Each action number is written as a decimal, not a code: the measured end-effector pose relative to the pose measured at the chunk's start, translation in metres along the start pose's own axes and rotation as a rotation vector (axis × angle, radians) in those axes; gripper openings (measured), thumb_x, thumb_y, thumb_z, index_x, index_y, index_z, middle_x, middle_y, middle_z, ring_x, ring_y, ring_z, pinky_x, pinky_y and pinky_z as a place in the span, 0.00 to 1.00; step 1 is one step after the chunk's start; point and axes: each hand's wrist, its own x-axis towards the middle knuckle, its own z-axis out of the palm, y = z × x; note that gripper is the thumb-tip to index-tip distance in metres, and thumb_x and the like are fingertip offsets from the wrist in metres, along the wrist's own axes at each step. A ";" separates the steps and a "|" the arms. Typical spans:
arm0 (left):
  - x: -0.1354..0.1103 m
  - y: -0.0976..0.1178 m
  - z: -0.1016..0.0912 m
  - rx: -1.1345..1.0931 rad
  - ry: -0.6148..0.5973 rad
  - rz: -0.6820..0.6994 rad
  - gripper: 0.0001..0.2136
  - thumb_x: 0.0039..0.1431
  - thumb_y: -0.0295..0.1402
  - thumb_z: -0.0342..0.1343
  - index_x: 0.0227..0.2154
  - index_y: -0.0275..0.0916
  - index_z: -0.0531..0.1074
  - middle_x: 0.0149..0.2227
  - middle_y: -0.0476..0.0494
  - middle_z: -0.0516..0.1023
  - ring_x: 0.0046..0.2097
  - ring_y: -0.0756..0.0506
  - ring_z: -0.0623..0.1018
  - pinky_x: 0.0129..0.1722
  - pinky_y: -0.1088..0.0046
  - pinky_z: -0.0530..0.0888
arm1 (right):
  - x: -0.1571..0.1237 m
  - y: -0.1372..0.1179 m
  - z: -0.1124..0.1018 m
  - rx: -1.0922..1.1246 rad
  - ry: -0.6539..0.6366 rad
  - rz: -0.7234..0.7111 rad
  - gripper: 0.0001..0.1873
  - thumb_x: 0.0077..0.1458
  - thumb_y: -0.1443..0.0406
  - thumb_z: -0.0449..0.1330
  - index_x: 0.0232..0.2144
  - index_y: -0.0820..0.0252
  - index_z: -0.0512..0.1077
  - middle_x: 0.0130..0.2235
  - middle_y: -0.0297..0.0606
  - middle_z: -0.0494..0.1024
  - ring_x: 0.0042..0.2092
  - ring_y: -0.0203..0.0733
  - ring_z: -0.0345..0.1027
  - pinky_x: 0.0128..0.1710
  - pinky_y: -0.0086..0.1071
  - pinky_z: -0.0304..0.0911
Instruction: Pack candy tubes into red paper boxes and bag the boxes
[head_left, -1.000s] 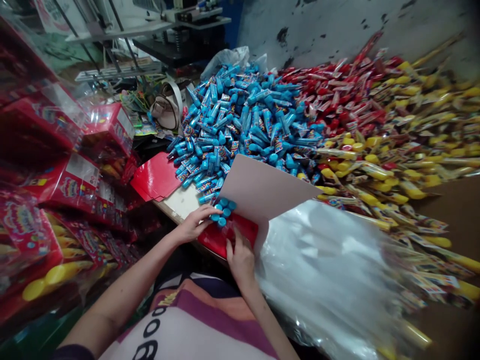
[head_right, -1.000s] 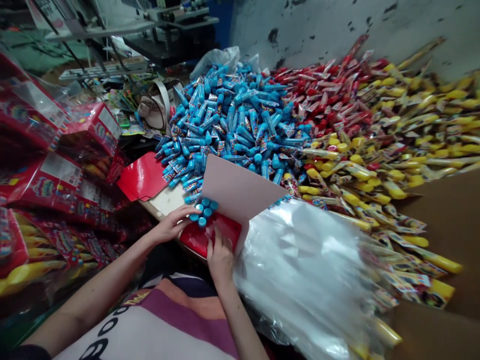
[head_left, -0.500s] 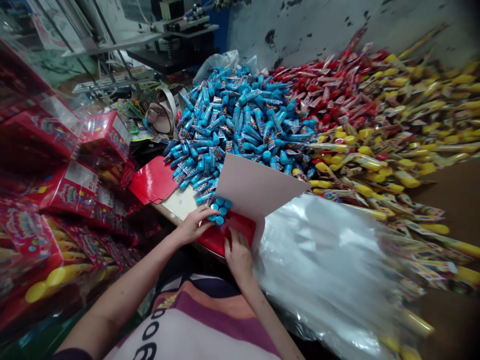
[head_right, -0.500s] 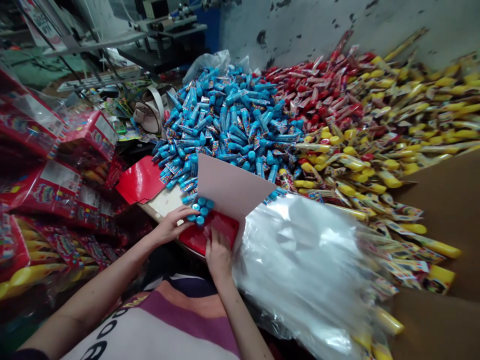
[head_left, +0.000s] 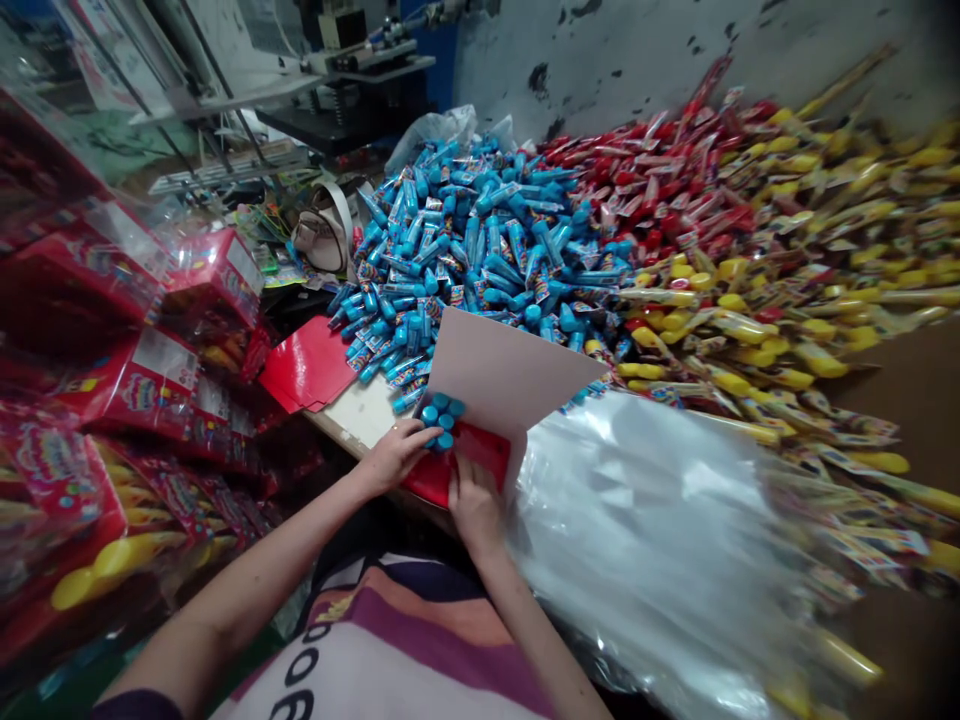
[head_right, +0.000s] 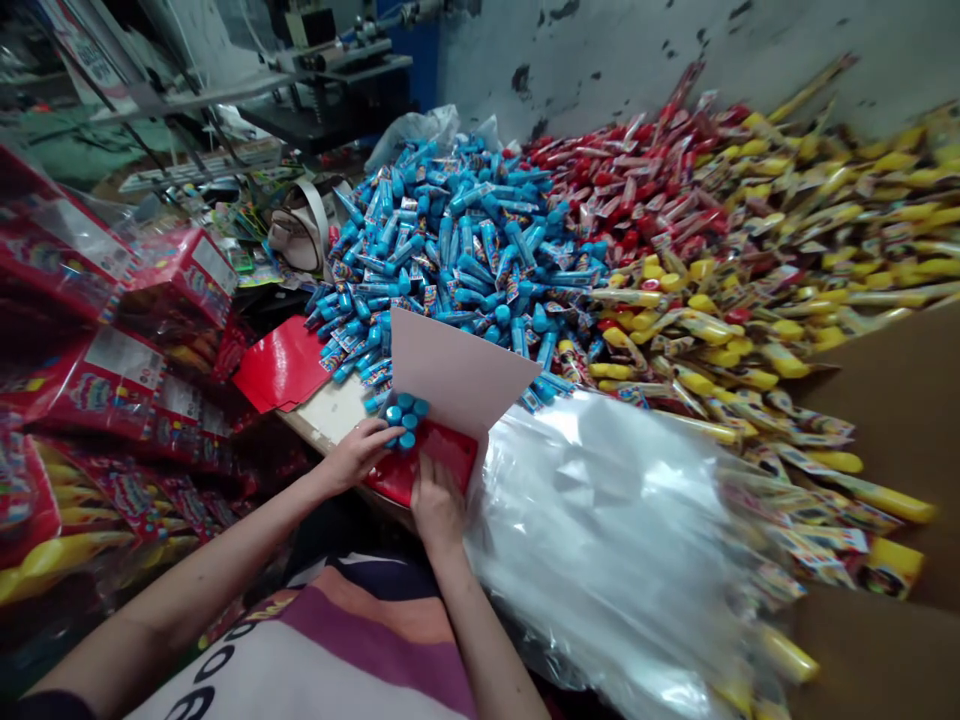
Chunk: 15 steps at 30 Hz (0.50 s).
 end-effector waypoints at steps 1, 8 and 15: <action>0.001 -0.002 0.004 0.037 0.042 0.003 0.19 0.64 0.30 0.49 0.58 0.44 0.66 0.47 0.38 0.70 0.49 0.42 0.71 0.50 0.62 0.71 | 0.002 0.003 0.004 0.002 0.018 -0.022 0.17 0.62 0.69 0.49 0.50 0.62 0.71 0.37 0.44 0.78 0.38 0.44 0.72 0.40 0.35 0.66; 0.007 -0.004 0.010 0.173 0.142 -0.013 0.22 0.65 0.30 0.46 0.62 0.45 0.60 0.46 0.38 0.70 0.49 0.41 0.70 0.50 0.60 0.70 | 0.015 0.006 0.009 0.071 0.051 -0.092 0.17 0.62 0.68 0.47 0.46 0.62 0.72 0.35 0.45 0.78 0.35 0.47 0.71 0.36 0.40 0.67; -0.008 0.002 0.003 0.106 0.154 -0.159 0.26 0.63 0.35 0.50 0.64 0.48 0.56 0.54 0.38 0.63 0.56 0.39 0.66 0.56 0.57 0.66 | 0.030 0.039 -0.053 0.355 0.287 0.135 0.13 0.63 0.64 0.51 0.44 0.60 0.72 0.38 0.41 0.79 0.37 0.40 0.73 0.39 0.32 0.67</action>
